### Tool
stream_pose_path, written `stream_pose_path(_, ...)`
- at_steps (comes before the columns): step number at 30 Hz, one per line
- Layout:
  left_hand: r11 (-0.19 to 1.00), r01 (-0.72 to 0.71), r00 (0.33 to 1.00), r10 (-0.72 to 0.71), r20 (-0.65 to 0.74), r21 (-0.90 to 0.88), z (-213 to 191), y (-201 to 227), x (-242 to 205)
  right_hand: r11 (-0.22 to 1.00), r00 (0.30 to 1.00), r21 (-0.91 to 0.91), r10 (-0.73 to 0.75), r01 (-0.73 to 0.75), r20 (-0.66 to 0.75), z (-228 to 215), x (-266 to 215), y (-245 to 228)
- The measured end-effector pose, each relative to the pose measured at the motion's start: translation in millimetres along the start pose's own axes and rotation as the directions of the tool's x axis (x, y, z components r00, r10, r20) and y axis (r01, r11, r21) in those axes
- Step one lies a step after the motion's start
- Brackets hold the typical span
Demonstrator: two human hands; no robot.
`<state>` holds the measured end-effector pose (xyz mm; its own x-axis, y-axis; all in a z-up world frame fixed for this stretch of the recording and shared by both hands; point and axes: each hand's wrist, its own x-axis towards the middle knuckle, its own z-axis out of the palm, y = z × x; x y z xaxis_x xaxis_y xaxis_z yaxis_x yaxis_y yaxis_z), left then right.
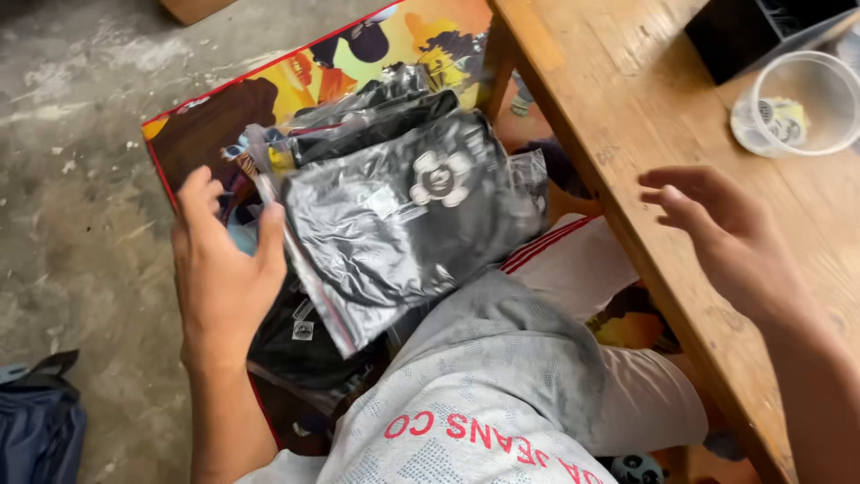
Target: The person places a sticker on a black bag inside a plastic pouch, seals the pouch, and then wipes a gray bag with a small brush before attaching another sticker to the gray bag.
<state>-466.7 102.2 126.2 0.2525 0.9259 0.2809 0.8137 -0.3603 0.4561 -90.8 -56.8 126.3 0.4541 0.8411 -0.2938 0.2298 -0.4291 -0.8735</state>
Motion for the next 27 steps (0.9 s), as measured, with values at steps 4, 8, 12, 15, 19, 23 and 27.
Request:
stream_pose_path(4, 0.935, -0.246, 0.968, 0.251, -0.015, -0.256, 7, 28, 21, 0.996, 0.99, -0.082, -0.042, 0.031, -0.136, -19, -31, 19)
stream_pose_path(8, 0.664, -0.461, 0.727, 0.663, 0.179, -0.589, 54, 96, 43, 0.997, 0.934, -0.066, 0.003, -0.029, -0.356, -40, -101, 60)
stream_pose_path(12, 0.34, -0.493, 0.249, 0.937, 0.245, -0.801, 102, 192, 41, 0.976, 0.781, 0.075, 0.209, -0.205, -0.589, -49, -191, 94)
stream_pose_path(15, 0.07, -0.363, -0.165, 0.977, 0.137, -0.929, 136, 263, 15, 0.953, 0.646, 0.022, 0.221, -0.301, -0.73, -38, -268, 118)
stream_pose_path(19, -0.185, -0.134, -0.551, 0.83, -0.082, -0.974, 162, 338, -56, 0.882, 0.401, 0.141, 0.34, -0.451, -0.851, 4, -361, 127)
stream_pose_path(23, -0.258, 0.115, -0.771, 0.585, -0.25, -0.959, 172, 386, -146, 0.611, -0.01, 0.484, 0.614, -0.626, -0.789, 51, -435, 143)
stream_pose_path(27, -0.191, 0.213, -0.879, 0.391, -0.274, -0.958, 187, 400, -242, 0.272, -0.235, 0.685, 0.801, -0.676, -0.55, 90, -489, 170)
